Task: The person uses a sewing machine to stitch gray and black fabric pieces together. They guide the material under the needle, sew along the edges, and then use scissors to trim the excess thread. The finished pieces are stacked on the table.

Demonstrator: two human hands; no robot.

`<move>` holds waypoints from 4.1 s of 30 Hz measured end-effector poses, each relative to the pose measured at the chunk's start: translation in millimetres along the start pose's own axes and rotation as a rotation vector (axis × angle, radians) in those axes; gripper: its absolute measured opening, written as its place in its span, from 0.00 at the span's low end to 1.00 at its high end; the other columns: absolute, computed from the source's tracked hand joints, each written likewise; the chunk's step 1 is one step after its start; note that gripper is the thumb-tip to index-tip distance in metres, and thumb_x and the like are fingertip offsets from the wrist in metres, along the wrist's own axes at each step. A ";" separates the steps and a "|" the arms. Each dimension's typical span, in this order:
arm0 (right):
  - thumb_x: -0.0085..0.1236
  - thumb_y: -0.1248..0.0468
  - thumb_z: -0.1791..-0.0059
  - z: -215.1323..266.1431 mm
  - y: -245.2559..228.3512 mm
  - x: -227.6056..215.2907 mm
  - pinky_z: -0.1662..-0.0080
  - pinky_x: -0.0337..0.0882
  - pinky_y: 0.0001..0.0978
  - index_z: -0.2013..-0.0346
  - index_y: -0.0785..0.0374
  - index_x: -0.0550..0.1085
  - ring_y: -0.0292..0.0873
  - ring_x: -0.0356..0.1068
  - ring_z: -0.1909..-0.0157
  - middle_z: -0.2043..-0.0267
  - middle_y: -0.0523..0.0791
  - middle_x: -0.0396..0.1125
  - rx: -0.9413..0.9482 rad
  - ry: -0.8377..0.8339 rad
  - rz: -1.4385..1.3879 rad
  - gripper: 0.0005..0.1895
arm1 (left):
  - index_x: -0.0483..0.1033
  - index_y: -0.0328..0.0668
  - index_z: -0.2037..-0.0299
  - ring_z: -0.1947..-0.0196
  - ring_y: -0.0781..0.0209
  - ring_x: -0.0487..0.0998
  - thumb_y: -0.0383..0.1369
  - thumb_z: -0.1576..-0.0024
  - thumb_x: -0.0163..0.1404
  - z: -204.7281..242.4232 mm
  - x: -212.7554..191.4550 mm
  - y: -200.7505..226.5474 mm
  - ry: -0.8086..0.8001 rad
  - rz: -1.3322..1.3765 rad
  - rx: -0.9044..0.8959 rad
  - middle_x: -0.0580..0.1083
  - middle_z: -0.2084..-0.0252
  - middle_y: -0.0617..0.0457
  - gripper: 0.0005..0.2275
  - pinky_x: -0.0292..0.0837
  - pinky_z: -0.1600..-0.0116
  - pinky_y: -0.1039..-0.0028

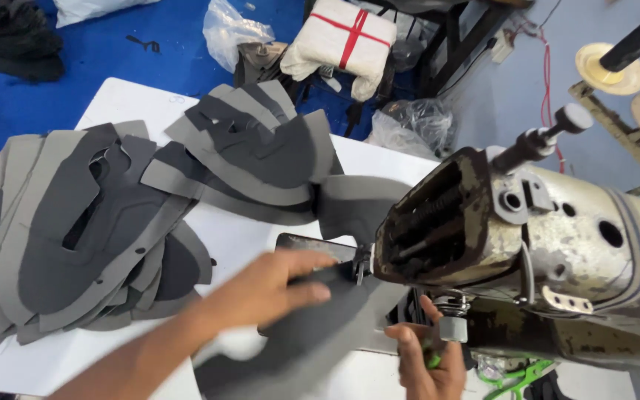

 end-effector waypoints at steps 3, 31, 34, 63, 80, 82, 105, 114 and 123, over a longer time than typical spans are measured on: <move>0.62 0.67 0.54 -1.5 -1.7 -12.2 0.71 0.67 0.23 0.34 0.69 0.66 0.31 0.68 0.75 0.68 0.48 0.78 -0.009 -0.081 0.041 0.33 | 0.65 0.35 0.33 0.55 0.61 0.80 0.34 0.41 0.56 23.4 35.7 8.9 0.042 0.299 -0.102 0.78 0.51 0.44 0.26 0.78 0.50 0.68; 0.69 0.68 0.57 -27.9 -46.0 10.2 0.68 0.61 0.20 0.41 0.68 0.74 0.29 0.59 0.72 0.74 0.36 0.63 -0.028 -0.160 0.363 0.29 | 0.52 0.41 0.26 0.73 0.69 0.75 0.30 0.41 0.52 15.4 49.9 -1.1 0.086 0.572 -0.336 0.69 0.70 0.54 0.32 0.78 0.63 0.77; 0.69 0.67 0.57 -33.1 -47.4 10.5 0.67 0.63 0.20 0.45 0.68 0.75 0.29 0.62 0.71 0.73 0.38 0.67 -0.017 -0.139 0.320 0.26 | 0.52 0.42 0.26 0.74 0.69 0.76 0.29 0.41 0.52 8.3 42.3 1.9 0.075 0.519 -0.357 0.69 0.71 0.54 0.32 0.74 0.65 0.76; 0.57 0.69 0.50 -21.6 -9.5 36.6 0.78 0.54 0.21 0.48 0.67 0.75 0.27 0.58 0.80 0.73 0.38 0.69 0.056 -0.084 -0.048 0.15 | 0.63 0.31 0.34 0.73 0.46 0.75 0.31 0.45 0.58 7.7 11.3 26.7 0.121 0.076 -0.247 0.76 0.70 0.41 0.29 0.69 0.65 0.62; 0.58 0.80 0.62 13.3 -71.5 63.9 0.60 0.70 0.37 0.39 0.54 0.72 0.53 0.71 0.55 0.48 0.55 0.72 -0.914 -0.068 0.968 0.37 | 0.71 0.40 0.37 0.58 0.56 0.83 0.26 0.47 0.58 -65.2 -5.9 24.0 -0.088 -0.093 0.012 0.80 0.56 0.46 0.25 0.75 0.54 0.68; 0.62 0.73 0.49 -11.9 10.4 33.8 0.75 0.54 0.27 0.44 0.70 0.78 0.33 0.56 0.76 0.71 0.45 0.67 0.164 -0.008 -0.301 0.17 | 0.74 0.51 0.39 0.58 0.61 0.86 0.20 0.47 0.49 -77.5 4.8 18.2 -0.249 -0.042 -0.037 0.82 0.58 0.52 0.24 0.78 0.54 0.68; 0.62 0.65 0.49 34.4 245.7 -46.2 0.67 0.71 0.26 0.56 0.66 0.82 0.35 0.71 0.75 0.76 0.47 0.74 0.185 -0.173 0.431 0.10 | 0.74 0.49 0.40 0.69 0.51 0.77 0.31 0.45 0.58 -77.5 -39.5 1.7 0.038 -0.133 -0.040 0.78 0.65 0.43 0.21 0.73 0.60 0.66; 0.62 0.60 0.51 6.0 126.4 -153.5 0.58 0.75 0.32 0.59 0.61 0.83 0.38 0.78 0.66 0.69 0.47 0.77 0.040 0.287 0.671 0.10 | 0.65 0.37 0.36 0.38 0.35 0.68 0.45 0.52 0.66 -17.2 -86.8 -165.7 0.159 -0.900 -0.622 0.67 0.39 0.36 0.37 0.65 0.40 0.48; 0.58 0.52 0.49 -62.3 68.1 -113.8 0.63 0.74 0.47 0.54 0.59 0.80 0.58 0.76 0.66 0.67 0.54 0.75 -0.029 0.170 1.044 0.17 | 0.75 0.32 0.50 0.44 0.35 0.74 0.47 0.60 0.72 -15.2 -115.5 -210.7 0.293 -0.827 -0.664 0.73 0.47 0.34 0.33 0.72 0.43 0.54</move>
Point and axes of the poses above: each hand's wrist, its own z-axis away from the middle knuckle, its own x-axis out of the palm, y = z × x, the point moved 10 cm from there along -z, towards the middle knuckle
